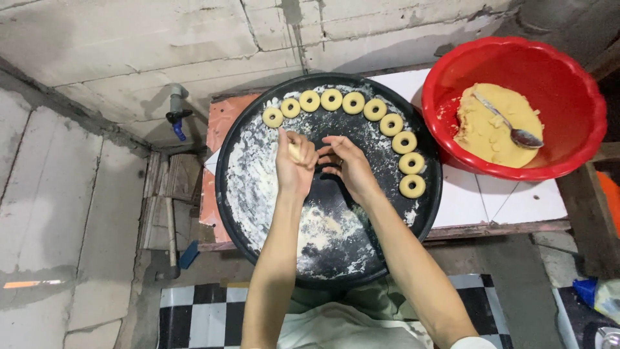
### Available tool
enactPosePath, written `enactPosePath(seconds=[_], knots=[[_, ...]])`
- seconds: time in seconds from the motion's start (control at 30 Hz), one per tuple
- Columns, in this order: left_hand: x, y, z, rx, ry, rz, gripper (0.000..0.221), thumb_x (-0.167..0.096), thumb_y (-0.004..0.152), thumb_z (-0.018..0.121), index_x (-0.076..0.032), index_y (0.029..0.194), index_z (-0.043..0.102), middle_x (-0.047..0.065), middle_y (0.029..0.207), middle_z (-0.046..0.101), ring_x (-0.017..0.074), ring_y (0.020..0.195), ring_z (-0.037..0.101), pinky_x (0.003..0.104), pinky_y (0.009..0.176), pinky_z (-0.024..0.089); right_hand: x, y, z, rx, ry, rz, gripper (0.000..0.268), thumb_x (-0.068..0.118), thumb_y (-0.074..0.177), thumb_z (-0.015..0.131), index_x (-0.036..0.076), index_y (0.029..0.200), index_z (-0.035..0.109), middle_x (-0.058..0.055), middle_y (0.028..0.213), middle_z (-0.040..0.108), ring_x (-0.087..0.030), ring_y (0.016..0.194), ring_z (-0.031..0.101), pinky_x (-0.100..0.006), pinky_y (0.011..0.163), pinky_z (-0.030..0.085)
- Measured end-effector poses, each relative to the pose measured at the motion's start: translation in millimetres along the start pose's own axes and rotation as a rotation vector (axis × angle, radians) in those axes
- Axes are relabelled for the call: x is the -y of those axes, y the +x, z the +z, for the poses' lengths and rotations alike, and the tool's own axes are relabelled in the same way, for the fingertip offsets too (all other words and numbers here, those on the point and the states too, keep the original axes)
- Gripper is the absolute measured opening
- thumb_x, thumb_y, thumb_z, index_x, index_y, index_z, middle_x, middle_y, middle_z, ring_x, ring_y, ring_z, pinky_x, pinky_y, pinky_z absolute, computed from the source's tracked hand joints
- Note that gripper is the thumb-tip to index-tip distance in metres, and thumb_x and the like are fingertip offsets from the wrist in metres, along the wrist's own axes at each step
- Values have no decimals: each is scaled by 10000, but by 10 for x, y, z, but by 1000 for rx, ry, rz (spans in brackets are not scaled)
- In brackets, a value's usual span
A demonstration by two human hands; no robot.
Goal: Shaping small portions of dough into rings and arranging them in a circular pattern on a tray.
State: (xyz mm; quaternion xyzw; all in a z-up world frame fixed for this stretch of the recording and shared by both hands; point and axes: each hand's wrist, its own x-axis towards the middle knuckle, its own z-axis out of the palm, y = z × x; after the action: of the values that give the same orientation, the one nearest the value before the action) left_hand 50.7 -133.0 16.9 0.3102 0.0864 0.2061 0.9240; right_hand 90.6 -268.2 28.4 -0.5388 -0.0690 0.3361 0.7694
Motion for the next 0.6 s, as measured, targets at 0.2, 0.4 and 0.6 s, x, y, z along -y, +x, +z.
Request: enactPosePath(seconds=[0.2,0.4,0.6], knots=[[62,-69,68,167,-167,-49,329,-122,1072,537,-25,1381,475,245,1445,526,377,1381,514,374,1140,498,-59,33,-30,-82,30,-129,292,281,1060,545,77,1259,608,-91,1050,682,-182,945,691,-266,772,596],[145,-58,60,13,80,6,214,-256,1100,447,-76,1212,481,40,708,523,67,433,412,160,422,359,-22,46,-42,-124,22,-95,227,234,1054,566,73,1202,629,-94,985,699,-201,902,722,-277,757,593],[152,24,-131,-75,-196,-136,506,-688,996,433,-250,747,469,-78,572,305,79,399,321,170,354,217,554,-152,-414,-253,-30,-171,91,60,956,598,61,1029,651,-85,786,655,-192,742,713,-247,649,598]])
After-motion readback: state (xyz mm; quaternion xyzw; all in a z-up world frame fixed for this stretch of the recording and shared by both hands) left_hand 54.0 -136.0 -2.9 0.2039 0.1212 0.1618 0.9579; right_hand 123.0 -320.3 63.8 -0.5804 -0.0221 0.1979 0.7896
